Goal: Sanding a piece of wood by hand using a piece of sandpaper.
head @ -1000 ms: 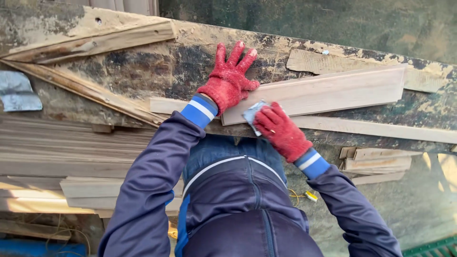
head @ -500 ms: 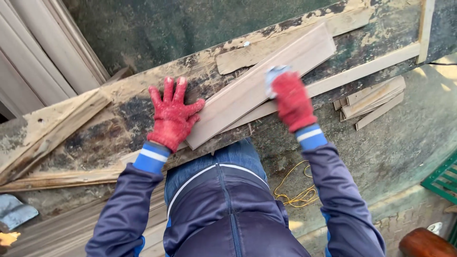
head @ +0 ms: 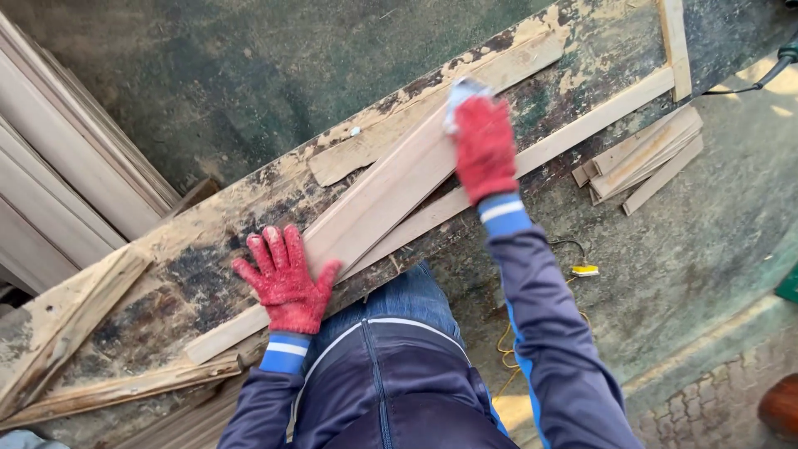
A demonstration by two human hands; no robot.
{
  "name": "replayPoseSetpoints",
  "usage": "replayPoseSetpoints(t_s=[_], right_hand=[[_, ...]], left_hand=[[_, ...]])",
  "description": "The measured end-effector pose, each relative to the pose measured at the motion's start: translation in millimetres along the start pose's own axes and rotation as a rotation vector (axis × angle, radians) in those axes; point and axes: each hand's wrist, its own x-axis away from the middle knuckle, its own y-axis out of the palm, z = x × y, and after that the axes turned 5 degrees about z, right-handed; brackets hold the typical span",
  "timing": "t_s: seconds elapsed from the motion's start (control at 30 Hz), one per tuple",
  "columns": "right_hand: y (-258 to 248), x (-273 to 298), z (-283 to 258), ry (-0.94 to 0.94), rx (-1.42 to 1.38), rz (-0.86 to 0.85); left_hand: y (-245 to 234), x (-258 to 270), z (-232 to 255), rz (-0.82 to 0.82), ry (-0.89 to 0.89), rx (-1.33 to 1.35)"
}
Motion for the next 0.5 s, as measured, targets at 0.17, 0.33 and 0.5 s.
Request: replayPoseSetpoints(t_s=[0.17,0.33,0.5], right_hand=[[37,23,78,-0.776,1.954,0.277],[145,102,8,-0.616,1.755,-0.912],[33,30,37,-0.872,1.184,-0.254]], left_hand=[[-16,-5,12,0.011,0.01,-0.037],[-8,-4,12,0.0,0.0,-0.086],[-14,-7,16,-0.047,-0.014,-0.086]])
